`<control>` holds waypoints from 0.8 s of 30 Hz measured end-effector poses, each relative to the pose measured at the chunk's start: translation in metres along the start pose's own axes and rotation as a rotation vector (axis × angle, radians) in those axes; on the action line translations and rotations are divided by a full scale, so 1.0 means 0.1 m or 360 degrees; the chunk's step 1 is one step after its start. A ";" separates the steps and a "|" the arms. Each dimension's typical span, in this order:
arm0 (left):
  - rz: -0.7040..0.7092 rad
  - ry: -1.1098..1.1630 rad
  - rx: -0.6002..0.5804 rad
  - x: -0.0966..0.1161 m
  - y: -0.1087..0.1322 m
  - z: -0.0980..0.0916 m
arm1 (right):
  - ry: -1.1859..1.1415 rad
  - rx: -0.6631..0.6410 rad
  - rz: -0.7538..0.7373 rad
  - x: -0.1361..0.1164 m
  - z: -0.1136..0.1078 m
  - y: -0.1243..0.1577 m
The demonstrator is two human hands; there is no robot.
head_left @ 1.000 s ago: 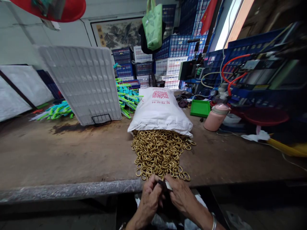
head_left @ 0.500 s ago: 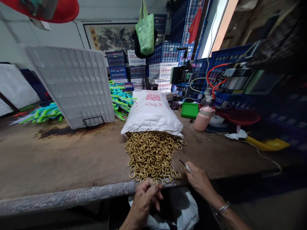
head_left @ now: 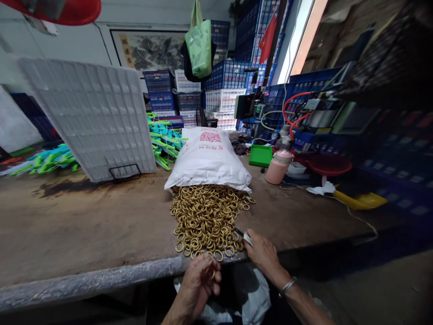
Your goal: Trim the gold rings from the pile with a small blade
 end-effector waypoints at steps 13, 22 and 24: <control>-0.0077 -0.0220 -0.0003 -0.08 -0.15 0.10 | -0.0677 0.0012 -0.0336 -0.26 -0.15 0.07; 0.0244 -0.0738 0.0131 0.02 -0.14 0.05 | -0.1106 -0.0176 -0.0543 -0.67 -0.30 0.19; 0.0285 -0.0834 0.0208 0.04 -0.14 0.04 | -0.1229 -0.0231 -0.0429 -0.68 -0.25 0.17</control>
Point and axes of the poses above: each hand's wrist, its own y-axis away from the middle knuckle, its own z-axis out of the palm, x = y × z, the point moved 2 cm from there along -y, towards the middle knuckle, and after that the axes turned 2 degrees about y, right-handed, at the moved point
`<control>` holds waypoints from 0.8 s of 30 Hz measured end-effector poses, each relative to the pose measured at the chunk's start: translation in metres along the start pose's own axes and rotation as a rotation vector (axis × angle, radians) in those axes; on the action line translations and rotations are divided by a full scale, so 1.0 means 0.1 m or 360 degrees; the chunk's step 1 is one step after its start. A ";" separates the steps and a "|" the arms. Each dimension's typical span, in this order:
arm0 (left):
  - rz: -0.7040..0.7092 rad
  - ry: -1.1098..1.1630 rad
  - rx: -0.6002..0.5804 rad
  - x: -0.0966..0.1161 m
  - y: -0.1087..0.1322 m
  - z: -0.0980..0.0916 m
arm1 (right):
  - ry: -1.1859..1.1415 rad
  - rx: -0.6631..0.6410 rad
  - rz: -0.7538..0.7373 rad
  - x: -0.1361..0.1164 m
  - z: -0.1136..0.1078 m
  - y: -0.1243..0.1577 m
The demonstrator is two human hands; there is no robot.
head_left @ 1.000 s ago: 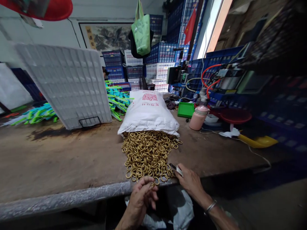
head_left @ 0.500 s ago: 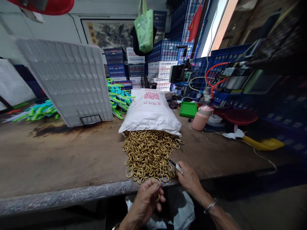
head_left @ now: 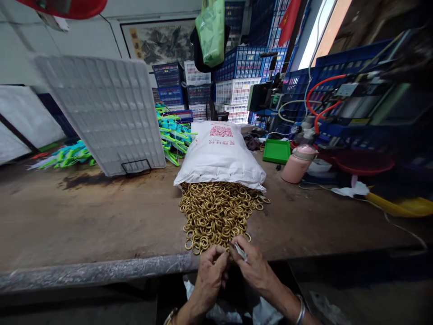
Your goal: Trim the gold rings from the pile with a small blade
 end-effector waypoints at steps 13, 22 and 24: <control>0.0115 -0.0138 0.0069 0.03 -0.01 0.02 | -0.0896 -0.0144 0.0692 0.15 0.22 0.02; -0.0198 -0.0012 -0.0021 -0.02 0.02 0.00 | -0.0399 0.0008 0.0317 0.12 0.16 -0.04; -0.0220 -0.0022 -0.0060 -0.03 0.02 -0.02 | -0.0375 -0.0015 0.0284 0.13 0.17 -0.03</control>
Point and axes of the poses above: each hand's wrist, its own y-axis away from the middle knuckle, its own z-axis out of the palm, x = y × z, the point moved 2 cm from there along -y, towards the middle knuckle, and after that the axes turned 2 degrees about y, right-handed, at the moved point
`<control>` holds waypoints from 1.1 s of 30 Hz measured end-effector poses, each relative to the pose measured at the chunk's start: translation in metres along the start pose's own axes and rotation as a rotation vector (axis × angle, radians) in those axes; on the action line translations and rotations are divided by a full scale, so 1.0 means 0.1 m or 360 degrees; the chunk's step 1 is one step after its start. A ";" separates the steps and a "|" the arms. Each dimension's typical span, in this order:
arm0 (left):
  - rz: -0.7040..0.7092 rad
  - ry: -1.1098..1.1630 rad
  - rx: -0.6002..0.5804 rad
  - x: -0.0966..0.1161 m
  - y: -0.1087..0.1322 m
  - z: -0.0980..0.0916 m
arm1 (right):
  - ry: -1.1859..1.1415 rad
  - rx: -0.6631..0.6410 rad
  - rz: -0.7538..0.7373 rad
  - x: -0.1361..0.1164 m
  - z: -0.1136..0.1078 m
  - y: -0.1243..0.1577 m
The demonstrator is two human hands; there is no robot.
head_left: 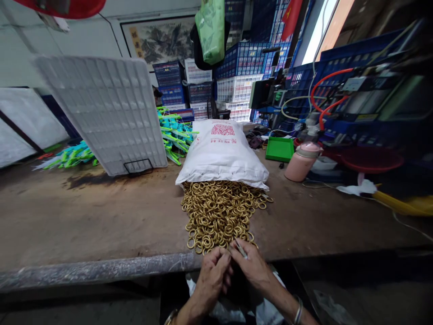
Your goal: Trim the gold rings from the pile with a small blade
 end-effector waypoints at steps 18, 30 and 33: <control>0.0236 0.0083 0.0026 0.10 0.04 -0.12 | 0.0765 -0.0218 -0.0321 -0.01 0.08 0.12; 0.0400 -0.0038 0.0053 0.08 0.09 -0.12 | 0.1109 -0.0065 -0.0369 -0.06 0.10 0.12; 0.0412 -0.0088 0.0057 0.11 0.15 -0.09 | 0.1164 -0.0006 -0.0290 0.00 0.03 0.08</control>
Point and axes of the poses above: each hand's wrist, its own y-axis away from the middle knuckle, its own z-axis out of the palm, x = y × z, the point moved 2 cm from there along -y, towards the middle knuckle, and after that the axes turned 2 degrees about y, right-handed, at the moved point
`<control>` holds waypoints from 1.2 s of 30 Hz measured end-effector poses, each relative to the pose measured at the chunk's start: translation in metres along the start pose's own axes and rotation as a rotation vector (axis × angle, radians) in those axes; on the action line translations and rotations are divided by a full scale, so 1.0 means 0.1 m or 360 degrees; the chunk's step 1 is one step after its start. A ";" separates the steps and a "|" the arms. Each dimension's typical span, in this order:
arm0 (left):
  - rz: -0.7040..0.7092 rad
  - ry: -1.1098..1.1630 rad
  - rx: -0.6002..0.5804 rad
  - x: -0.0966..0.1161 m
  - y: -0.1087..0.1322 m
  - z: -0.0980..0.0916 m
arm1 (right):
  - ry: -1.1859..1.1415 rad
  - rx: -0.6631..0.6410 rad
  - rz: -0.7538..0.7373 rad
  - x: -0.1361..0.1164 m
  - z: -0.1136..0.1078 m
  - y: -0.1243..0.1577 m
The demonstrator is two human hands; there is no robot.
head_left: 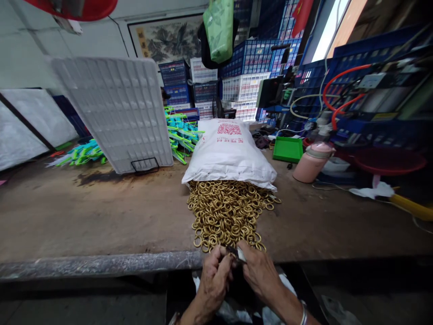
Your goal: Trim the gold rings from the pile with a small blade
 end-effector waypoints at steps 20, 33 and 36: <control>0.0033 0.0177 -0.0110 0.04 0.07 -0.02 | -0.0304 -0.0194 -0.0242 -0.13 -0.16 0.01; -0.0430 0.0521 -0.0483 0.52 0.38 0.14 | -0.0033 0.0265 -0.0028 0.51 -0.02 0.09; -0.0433 0.0381 -0.0799 0.65 0.53 0.25 | -0.0070 0.0274 0.0022 0.53 0.03 0.12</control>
Point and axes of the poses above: each hand's wrist, its own y-axis away from the middle knuckle, its own z-axis out of the palm, x = y × z, the point moved 2 cm from there along -y, towards the middle knuckle, and after that the axes turned 2 degrees about y, right-handed, at the moved point
